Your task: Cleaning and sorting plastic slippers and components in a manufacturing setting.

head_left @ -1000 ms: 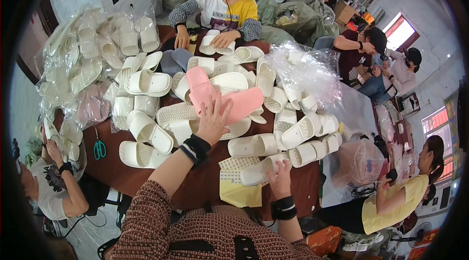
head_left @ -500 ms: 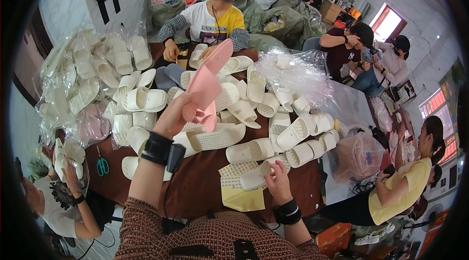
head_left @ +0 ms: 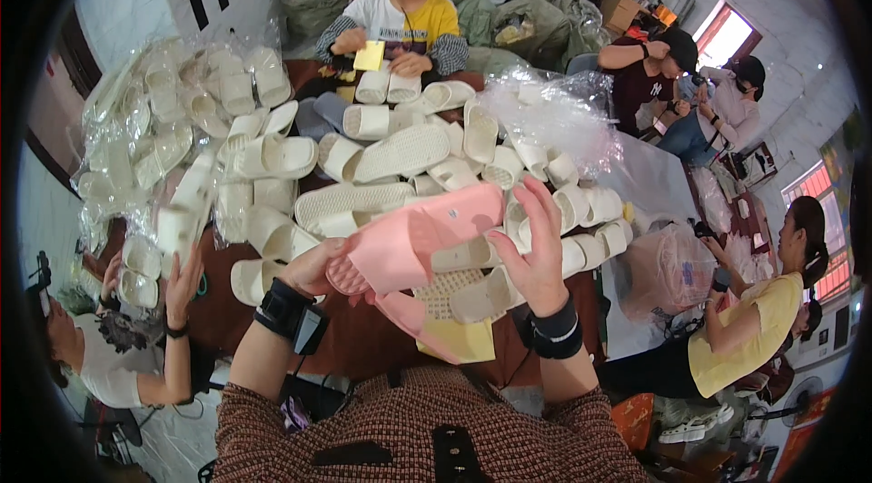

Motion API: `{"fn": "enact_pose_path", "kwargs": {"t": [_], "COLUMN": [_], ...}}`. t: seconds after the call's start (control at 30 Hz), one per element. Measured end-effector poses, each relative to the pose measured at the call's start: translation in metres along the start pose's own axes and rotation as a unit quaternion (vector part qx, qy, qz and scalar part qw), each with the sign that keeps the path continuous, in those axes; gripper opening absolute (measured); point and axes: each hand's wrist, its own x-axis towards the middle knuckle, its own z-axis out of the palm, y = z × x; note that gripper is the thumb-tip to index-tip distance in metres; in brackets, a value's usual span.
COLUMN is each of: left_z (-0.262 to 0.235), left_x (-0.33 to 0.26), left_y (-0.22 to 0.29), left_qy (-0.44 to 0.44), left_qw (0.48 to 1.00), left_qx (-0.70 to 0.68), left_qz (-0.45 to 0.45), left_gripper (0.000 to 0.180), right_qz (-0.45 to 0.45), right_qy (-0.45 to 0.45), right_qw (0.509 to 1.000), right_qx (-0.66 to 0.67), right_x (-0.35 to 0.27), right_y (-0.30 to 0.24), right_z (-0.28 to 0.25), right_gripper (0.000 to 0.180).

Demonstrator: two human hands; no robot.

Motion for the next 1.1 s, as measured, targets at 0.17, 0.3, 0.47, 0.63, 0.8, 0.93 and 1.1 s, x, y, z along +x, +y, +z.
{"fn": "enact_pose_path", "kwargs": {"t": [0.17,0.3,0.47,0.63,0.8,0.93,1.1], "left_z": [-0.044,0.01,-0.031,-0.045,-0.033,-0.038,-0.044], "left_x": [0.002,-0.003,-0.031,-0.069,-0.091,-0.093,-0.085], "left_y": [-0.05,-0.017,-0.082,-0.15,-0.181,-0.198,-0.194], "left_qy": [-0.117,0.214,0.439,0.458,0.391,0.341,0.336], "left_qw": [0.988,0.969,0.843,0.73,0.883,0.9,0.933], "left_qx": [-0.09,0.123,0.309,0.49,0.1,0.163,-0.024], "left_qz": [-0.05,-0.024,-0.036,-0.13,-0.239,-0.219,-0.126], "left_gripper": [0.049,0.049,0.042,0.048,0.046,0.033,0.025], "right_qz": [0.084,0.245,0.438,0.459,0.46,0.498,0.519], "right_qy": [-0.238,-0.282,-0.137,-0.127,-0.136,-0.14,-0.139], "right_qw": [0.954,0.91,0.832,0.814,0.813,0.769,0.749], "right_qx": [0.16,0.181,0.312,0.333,0.331,0.375,0.389], "right_x": [-0.025,-0.06,-0.118,-0.181,-0.195,-0.207,-0.214], "right_y": [0.027,0.048,0.062,0.095,0.095,0.101,0.102], "right_z": [0.021,0.037,0.069,0.092,0.105,0.119,0.121], "right_gripper": [0.04,0.028,0.023,0.024,0.026,0.027,0.027]}}
